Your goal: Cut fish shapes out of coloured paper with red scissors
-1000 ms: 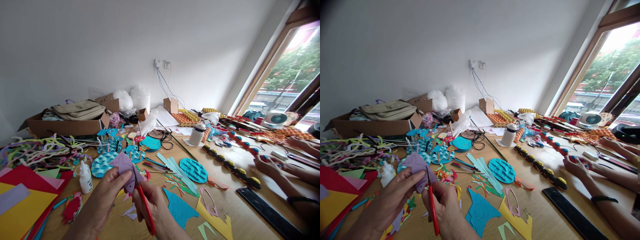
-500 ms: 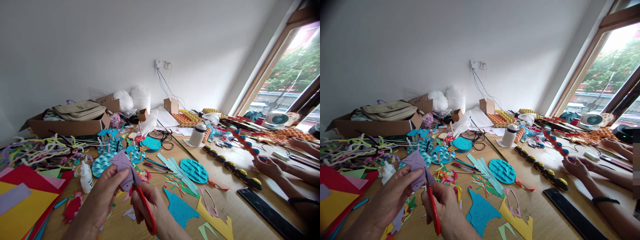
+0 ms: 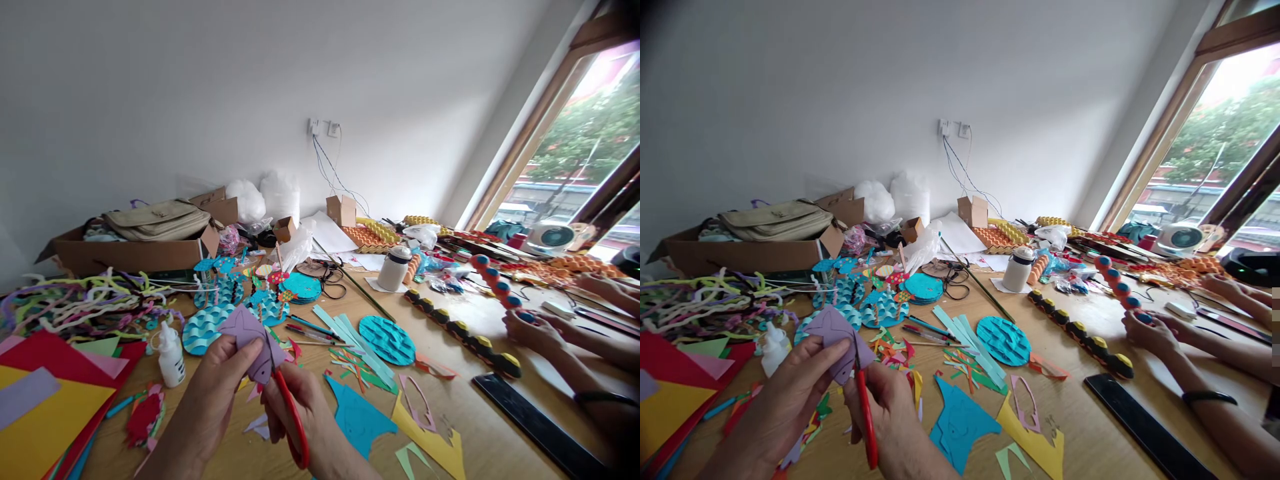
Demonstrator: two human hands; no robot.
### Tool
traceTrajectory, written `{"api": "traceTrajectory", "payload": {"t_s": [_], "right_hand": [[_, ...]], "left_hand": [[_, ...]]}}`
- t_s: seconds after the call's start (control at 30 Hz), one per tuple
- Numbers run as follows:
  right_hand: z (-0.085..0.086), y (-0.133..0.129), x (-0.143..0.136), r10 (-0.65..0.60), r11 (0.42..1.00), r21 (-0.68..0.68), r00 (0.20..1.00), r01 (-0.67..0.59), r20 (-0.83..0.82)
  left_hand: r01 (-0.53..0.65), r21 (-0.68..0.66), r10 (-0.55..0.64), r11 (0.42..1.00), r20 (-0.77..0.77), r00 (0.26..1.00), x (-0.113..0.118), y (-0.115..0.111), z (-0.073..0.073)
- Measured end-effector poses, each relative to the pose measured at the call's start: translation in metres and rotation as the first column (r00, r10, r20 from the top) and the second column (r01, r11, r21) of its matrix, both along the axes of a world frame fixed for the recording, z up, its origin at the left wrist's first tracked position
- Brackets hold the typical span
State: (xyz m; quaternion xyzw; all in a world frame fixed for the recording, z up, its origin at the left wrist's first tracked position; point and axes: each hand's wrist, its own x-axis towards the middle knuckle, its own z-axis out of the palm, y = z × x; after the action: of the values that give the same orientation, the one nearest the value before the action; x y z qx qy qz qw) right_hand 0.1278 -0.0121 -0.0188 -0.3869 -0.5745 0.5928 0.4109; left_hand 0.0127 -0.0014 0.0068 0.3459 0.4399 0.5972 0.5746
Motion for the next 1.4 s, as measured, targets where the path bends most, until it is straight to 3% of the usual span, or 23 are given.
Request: {"api": "traceTrajectory", "payload": {"t_s": [0.63, 0.83, 1.13, 1.4], "right_hand": [[-0.005, 0.002, 0.001, -0.036, 0.999, -0.004, 0.999, 0.036, -0.012], [-0.003, 0.002, 0.004, -0.037, 0.999, 0.022, 0.998, 0.036, 0.041], [-0.013, 0.006, 0.002, -0.059, 0.998, 0.026, 0.994, 0.057, 0.093], [-0.009, 0.005, 0.004, -0.042, 0.999, 0.035, 0.990, 0.037, 0.133]], "left_hand": [[0.072, 0.046, -0.072, 0.996, 0.008, 0.997, -0.001, -0.001, 0.000], [0.041, 0.012, -0.041, 0.999, 0.013, 0.999, -0.004, 0.001, -0.001], [0.040, -0.022, -0.040, 0.999, -0.010, 0.999, -0.006, -0.001, 0.002], [0.016, -0.026, -0.016, 1.000, -0.012, 1.000, -0.005, 0.000, 0.004]]}}
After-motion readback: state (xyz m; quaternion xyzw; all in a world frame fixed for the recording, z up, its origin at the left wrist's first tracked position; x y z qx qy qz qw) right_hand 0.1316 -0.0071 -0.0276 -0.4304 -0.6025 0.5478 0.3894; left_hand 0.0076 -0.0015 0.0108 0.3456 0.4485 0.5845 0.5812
